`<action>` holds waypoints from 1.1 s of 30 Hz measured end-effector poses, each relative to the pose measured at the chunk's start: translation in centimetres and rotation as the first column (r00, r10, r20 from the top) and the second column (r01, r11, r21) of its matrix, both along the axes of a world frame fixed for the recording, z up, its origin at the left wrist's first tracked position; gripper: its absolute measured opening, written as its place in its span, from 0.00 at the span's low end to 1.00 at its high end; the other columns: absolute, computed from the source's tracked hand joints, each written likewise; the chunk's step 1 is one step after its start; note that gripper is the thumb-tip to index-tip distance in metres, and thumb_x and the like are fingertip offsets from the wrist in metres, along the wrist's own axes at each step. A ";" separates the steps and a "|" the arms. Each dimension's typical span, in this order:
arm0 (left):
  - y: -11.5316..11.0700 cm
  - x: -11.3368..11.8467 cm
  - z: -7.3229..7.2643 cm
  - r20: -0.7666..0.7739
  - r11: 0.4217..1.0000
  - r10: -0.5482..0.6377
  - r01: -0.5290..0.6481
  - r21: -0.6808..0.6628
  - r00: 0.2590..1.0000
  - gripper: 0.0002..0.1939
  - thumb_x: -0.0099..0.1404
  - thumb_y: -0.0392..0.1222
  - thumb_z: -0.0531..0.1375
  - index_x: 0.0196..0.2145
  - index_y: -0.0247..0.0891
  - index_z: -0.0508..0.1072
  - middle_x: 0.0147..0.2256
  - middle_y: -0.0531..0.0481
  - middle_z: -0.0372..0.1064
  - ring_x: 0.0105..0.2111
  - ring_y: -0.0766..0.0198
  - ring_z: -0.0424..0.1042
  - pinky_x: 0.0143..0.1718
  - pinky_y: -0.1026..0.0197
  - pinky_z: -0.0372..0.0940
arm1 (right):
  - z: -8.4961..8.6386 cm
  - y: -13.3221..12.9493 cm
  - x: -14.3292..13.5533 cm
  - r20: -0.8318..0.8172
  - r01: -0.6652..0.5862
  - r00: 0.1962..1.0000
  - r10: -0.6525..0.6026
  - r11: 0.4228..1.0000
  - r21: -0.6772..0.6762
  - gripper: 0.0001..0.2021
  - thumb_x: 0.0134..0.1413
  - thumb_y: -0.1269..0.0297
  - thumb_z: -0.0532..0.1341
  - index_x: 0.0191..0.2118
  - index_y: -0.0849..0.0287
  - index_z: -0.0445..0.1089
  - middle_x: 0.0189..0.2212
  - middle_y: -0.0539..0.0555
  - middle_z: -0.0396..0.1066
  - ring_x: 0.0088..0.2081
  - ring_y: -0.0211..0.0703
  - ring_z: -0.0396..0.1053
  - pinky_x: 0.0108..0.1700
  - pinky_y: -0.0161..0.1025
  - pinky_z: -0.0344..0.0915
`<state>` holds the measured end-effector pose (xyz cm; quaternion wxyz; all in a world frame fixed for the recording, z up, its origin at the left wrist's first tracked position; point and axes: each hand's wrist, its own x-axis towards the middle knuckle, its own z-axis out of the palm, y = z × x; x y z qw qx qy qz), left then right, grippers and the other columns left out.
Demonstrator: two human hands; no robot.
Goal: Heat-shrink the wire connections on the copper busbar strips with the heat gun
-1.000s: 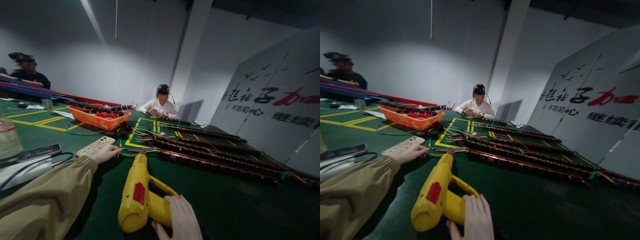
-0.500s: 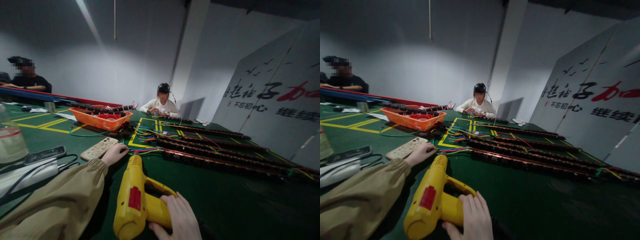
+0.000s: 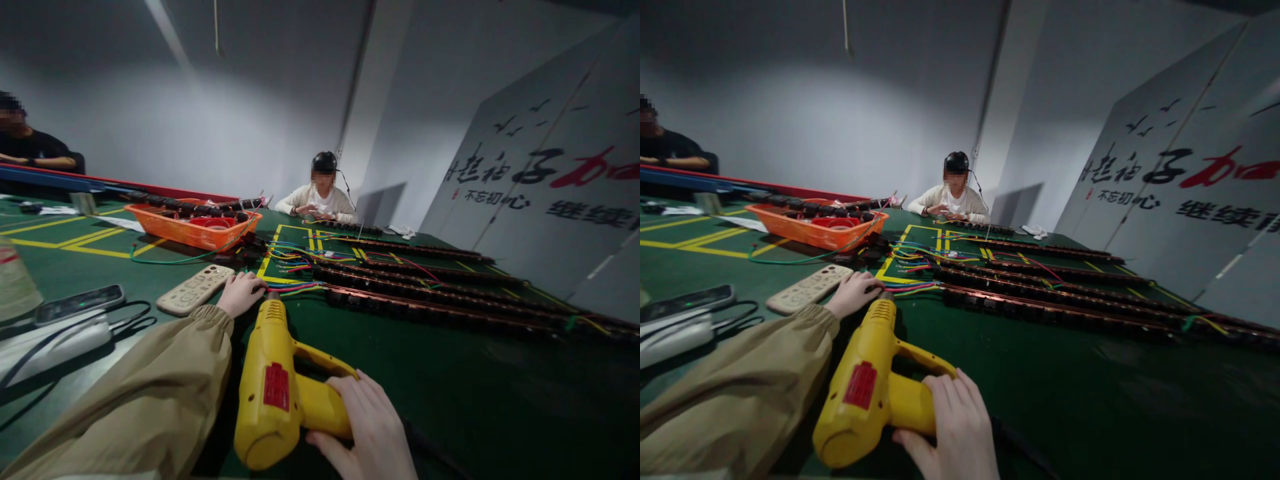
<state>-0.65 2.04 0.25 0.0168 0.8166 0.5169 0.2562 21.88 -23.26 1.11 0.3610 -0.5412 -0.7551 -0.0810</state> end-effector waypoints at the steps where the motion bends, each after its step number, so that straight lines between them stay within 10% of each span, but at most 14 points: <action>1: 0.0 0.0 0.0 0.005 1.000 0.002 -0.002 -0.015 1.000 0.13 0.62 0.48 0.53 0.37 0.47 0.76 0.40 0.48 0.69 0.46 0.51 0.63 0.50 0.46 0.51 | 0.0 -0.1 -0.2 -0.009 0.008 1.000 -0.009 1.000 -0.005 0.23 0.36 0.57 0.72 0.41 0.55 0.67 0.34 0.47 0.71 0.38 0.44 0.70 0.53 0.45 0.62; 9: 0.0 0.3 1.0 -0.049 0.977 0.050 -0.059 -0.205 0.998 0.12 0.59 0.50 0.56 0.35 0.44 0.76 0.43 0.47 0.69 0.48 0.49 0.61 0.52 0.42 0.49 | 0.7 -0.3 -0.4 0.028 0.009 1.000 -0.007 0.998 -0.064 0.26 0.33 0.60 0.73 0.41 0.56 0.65 0.34 0.49 0.70 0.37 0.46 0.68 0.51 0.51 0.63; 23: -1.7 -0.8 2.0 0.049 0.992 -0.105 0.101 0.078 0.993 0.09 0.62 0.43 0.53 0.33 0.40 0.72 0.39 0.48 0.71 0.48 0.55 0.63 0.59 0.47 0.40 | -0.1 -0.8 -0.2 -0.038 -0.050 0.998 0.051 0.998 0.033 0.29 0.31 0.58 0.74 0.42 0.54 0.63 0.33 0.47 0.69 0.37 0.45 0.69 0.54 0.52 0.59; 33: -2.0 -1.3 1.6 0.120 0.974 -0.191 0.204 -0.101 0.974 0.10 0.60 0.44 0.53 0.34 0.40 0.72 0.32 0.51 0.73 0.35 0.61 0.70 0.38 0.62 0.63 | 0.0 -0.8 -0.1 -0.021 -0.050 0.999 0.050 0.999 0.021 0.27 0.33 0.56 0.73 0.42 0.55 0.64 0.33 0.47 0.70 0.37 0.44 0.69 0.55 0.50 0.59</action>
